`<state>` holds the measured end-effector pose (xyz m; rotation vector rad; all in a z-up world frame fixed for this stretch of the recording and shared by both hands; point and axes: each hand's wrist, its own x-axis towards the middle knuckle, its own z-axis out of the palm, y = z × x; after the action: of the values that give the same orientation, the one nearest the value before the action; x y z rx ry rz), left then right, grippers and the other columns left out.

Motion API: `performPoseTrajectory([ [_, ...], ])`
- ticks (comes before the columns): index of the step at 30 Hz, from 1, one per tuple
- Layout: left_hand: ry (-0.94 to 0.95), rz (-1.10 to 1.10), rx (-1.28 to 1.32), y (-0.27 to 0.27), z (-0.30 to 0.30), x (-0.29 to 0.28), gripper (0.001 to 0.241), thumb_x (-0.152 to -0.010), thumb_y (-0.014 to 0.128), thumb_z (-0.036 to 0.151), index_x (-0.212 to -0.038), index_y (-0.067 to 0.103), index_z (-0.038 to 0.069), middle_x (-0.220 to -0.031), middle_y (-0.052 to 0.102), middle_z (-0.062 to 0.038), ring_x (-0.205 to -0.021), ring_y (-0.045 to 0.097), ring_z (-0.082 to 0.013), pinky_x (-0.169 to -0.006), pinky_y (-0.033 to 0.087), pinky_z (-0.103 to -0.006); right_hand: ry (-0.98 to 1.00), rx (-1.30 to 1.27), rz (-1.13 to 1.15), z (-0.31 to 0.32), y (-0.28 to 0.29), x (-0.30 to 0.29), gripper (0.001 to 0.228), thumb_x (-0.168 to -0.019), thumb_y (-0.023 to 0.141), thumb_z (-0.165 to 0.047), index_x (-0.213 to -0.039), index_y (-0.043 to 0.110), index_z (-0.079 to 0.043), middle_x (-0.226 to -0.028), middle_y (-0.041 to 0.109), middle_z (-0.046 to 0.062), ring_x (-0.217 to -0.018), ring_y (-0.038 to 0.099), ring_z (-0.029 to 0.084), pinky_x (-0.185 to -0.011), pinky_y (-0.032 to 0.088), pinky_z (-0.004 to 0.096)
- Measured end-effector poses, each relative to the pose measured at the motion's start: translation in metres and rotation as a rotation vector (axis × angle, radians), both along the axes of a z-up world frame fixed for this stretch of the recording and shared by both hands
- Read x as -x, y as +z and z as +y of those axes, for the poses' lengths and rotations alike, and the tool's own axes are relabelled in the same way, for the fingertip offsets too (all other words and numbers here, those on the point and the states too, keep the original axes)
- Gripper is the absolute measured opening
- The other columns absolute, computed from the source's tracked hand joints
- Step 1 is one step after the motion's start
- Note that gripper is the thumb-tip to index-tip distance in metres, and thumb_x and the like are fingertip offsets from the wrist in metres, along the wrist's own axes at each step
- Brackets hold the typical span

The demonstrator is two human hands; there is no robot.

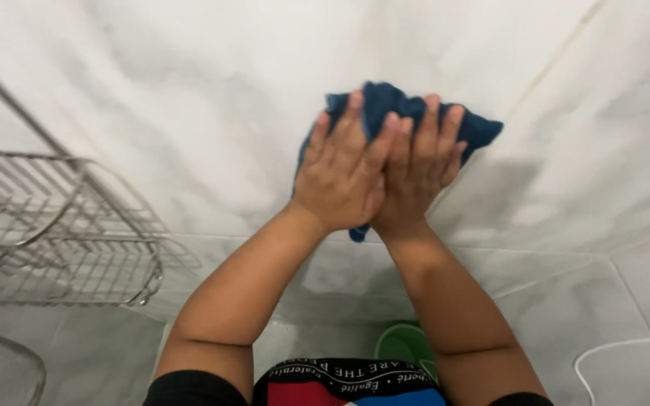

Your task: The person wipes the white tiled bathroom wall with a blue cloth using both hands. They scrub the surface in circular and vertical motions, focusing on the grout lines and lower sections near the floor.

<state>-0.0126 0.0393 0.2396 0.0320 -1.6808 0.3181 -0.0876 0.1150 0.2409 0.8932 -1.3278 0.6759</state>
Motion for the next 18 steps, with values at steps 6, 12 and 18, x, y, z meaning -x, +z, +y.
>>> performPoseTrajectory([
  [6, 0.013, 0.013, -0.023, -0.005, -0.054, -0.065, 0.06, -0.106, 0.028, 0.037, -0.154, 0.045, 0.005, -0.156, 0.043, -0.024, -0.147, 0.041, -0.0406, -0.127, 0.011, -0.0491, 0.081, -0.057, 0.048, -0.046, -0.001, -0.054, 0.055, -0.113, 0.016, -0.039, -0.156, 0.043, -0.017, -0.159, 0.042, 0.015, -0.147, 0.037, 0.044, -0.121, 0.016, 0.051],
  [12, -0.005, 0.025, -0.056, -0.04, -0.107, -0.115, 0.086, -0.102, 0.024, 0.066, -0.155, 0.04, 0.001, -0.157, 0.036, -0.03, -0.147, 0.033, -0.0499, -0.126, 0.006, -0.0553, 0.081, -0.064, 0.134, -0.094, -0.014, -0.101, 0.049, -0.112, 0.024, -0.035, -0.154, 0.046, -0.023, -0.156, 0.048, 0.011, -0.143, 0.045, 0.041, -0.119, 0.016, 0.051],
  [18, -0.029, 0.045, -0.111, -0.053, -0.12, -0.137, 0.103, -0.097, 0.014, 0.078, -0.155, 0.038, -0.004, -0.158, 0.033, -0.032, -0.149, 0.028, -0.0515, -0.126, 0.003, -0.0558, 0.237, -0.08, 0.112, -0.107, -0.015, -0.122, 0.07, -0.107, 0.011, -0.063, -0.15, 0.054, -0.028, -0.157, 0.048, 0.006, -0.148, 0.039, 0.035, -0.12, 0.009, 0.046],
])
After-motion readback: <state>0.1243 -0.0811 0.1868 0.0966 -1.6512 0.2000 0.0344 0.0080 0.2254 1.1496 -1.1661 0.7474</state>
